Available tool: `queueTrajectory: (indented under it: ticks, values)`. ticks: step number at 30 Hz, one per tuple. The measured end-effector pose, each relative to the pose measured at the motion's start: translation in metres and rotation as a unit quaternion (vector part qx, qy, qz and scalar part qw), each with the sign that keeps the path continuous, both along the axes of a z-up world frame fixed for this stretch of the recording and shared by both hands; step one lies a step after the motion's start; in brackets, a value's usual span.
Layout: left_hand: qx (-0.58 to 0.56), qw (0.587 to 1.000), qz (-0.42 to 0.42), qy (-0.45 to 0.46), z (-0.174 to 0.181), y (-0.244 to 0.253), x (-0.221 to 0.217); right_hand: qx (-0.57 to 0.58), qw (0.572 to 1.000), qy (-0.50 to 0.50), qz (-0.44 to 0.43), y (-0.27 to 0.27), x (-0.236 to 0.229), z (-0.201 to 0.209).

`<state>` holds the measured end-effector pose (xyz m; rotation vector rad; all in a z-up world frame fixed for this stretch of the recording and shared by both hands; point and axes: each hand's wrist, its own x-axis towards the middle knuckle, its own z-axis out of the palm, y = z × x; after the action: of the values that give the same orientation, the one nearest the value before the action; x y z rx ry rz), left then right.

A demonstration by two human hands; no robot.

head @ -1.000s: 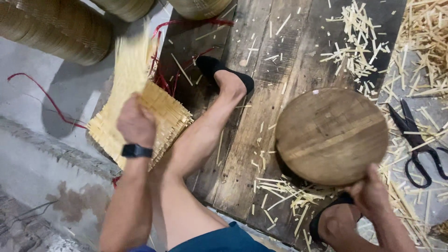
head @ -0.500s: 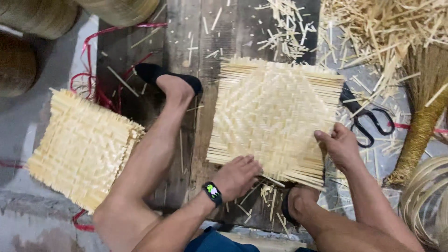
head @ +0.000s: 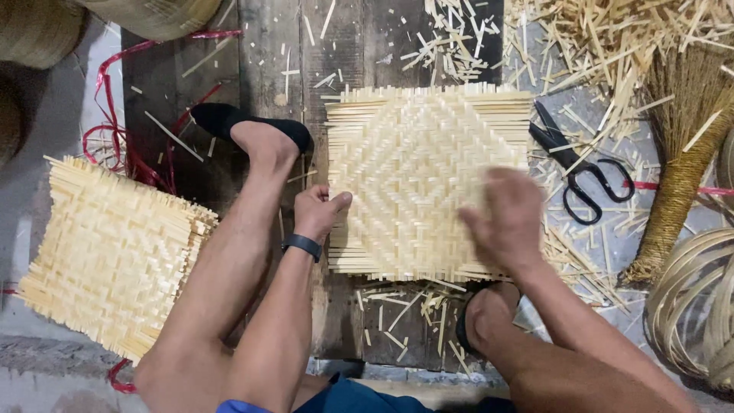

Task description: Assembling and trimming bamboo strips using a wooden mold and scissors to create a round steamer component.

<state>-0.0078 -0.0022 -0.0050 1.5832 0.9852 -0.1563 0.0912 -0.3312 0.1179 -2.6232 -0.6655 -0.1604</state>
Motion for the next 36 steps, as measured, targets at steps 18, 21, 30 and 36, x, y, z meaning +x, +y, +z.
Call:
queueTrajectory:
  ticks: [18, 21, 30, 36]
  values:
    - [0.216, 0.956, -0.068, -0.185, 0.150, -0.115, -0.038, -0.359, 0.910, 0.115, 0.174, 0.025, -0.025, -0.004]
    - [0.097, 0.995, 0.008, -0.011, 0.117, -0.036, -0.002, -0.165, 0.969, 0.070, 0.172, 0.036, -0.024, 0.004]
    - [0.132, 0.991, -0.028, 0.010, -0.013, 0.014, -0.023, 0.056, 0.990, 0.025, 0.124, -0.038, -0.003, 0.011]
    - [0.048, 0.999, -0.002, -0.023, -0.014, 0.017, -0.024, -0.178, 0.869, -0.233, -0.398, -0.275, -0.009, 0.062]
